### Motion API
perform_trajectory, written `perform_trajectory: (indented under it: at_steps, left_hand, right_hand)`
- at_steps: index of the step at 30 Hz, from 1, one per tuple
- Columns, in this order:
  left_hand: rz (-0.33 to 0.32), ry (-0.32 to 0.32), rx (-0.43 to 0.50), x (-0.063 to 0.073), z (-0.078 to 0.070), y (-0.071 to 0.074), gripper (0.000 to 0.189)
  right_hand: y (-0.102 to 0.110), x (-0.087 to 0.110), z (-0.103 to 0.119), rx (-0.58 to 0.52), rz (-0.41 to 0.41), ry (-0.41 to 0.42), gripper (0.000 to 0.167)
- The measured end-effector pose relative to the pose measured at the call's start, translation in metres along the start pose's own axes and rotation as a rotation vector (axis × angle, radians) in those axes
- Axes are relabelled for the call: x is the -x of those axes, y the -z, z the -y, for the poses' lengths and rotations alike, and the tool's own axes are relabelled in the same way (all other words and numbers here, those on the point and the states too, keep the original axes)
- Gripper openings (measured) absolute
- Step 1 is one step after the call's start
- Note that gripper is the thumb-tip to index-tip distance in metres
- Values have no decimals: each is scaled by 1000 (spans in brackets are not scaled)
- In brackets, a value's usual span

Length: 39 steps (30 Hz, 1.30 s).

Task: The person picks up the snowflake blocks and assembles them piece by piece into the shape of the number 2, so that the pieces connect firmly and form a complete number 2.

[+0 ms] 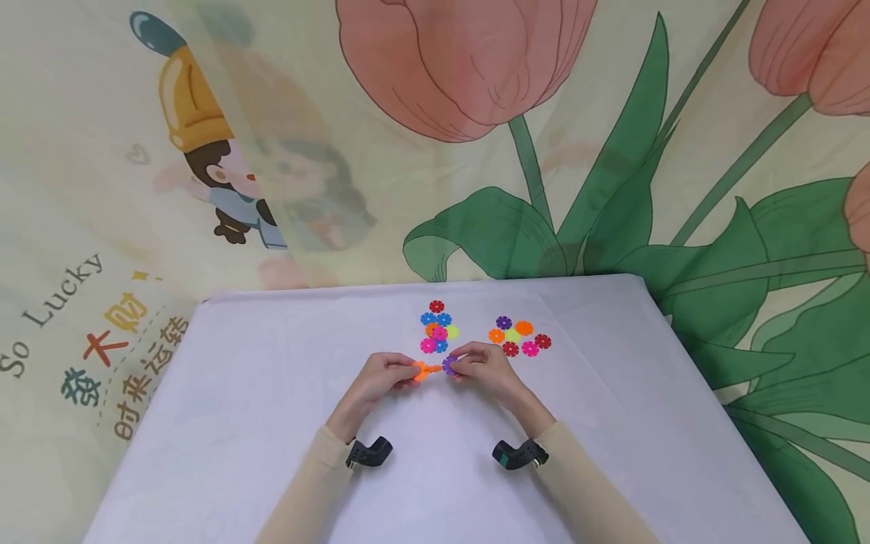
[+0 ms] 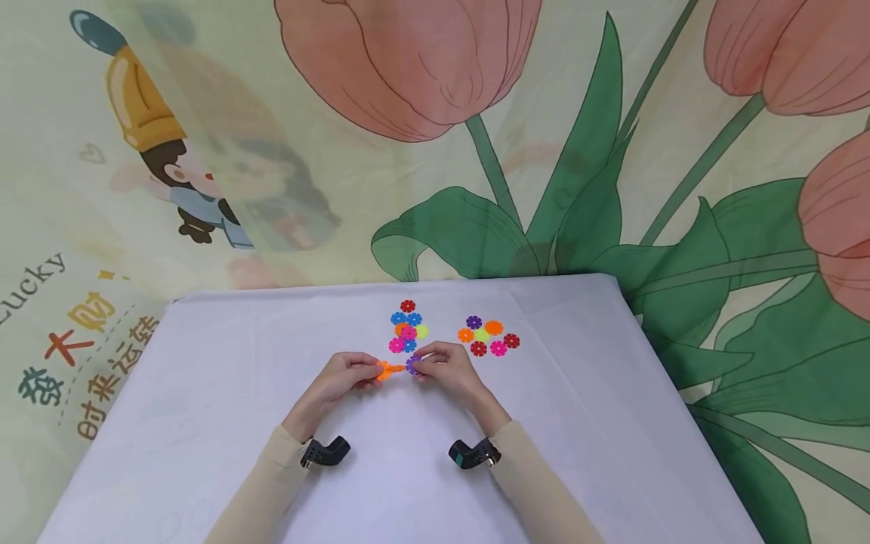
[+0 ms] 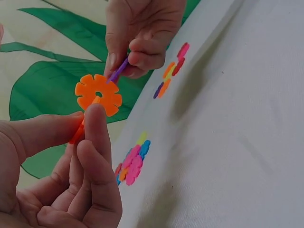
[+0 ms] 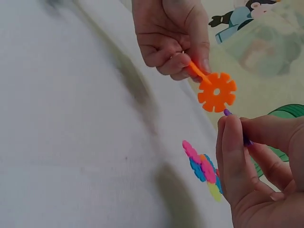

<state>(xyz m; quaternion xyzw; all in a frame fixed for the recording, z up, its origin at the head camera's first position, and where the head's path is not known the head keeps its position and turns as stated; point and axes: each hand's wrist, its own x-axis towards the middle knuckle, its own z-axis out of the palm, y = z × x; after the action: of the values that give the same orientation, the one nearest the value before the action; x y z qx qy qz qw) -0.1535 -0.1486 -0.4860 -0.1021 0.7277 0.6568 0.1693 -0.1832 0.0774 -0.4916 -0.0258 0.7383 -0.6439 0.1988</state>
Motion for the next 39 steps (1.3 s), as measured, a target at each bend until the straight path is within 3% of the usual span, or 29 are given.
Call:
perform_trajectory:
  at_steps: [19, 29, 39]
  left_hand:
    - [3, -19, 13, 0, 6, -4, 17]
    - [33, -29, 8, -3, 6, -3, 16]
    - [41, 15, -12, -8, 0, -4, 21]
  right_hand:
    - [-5, 2, -11, -107, 13, 10, 21]
    - [-2, -3, -15, -88, 28, 8, 21]
    - [4, -7, -17, -148, 35, -6, 23]
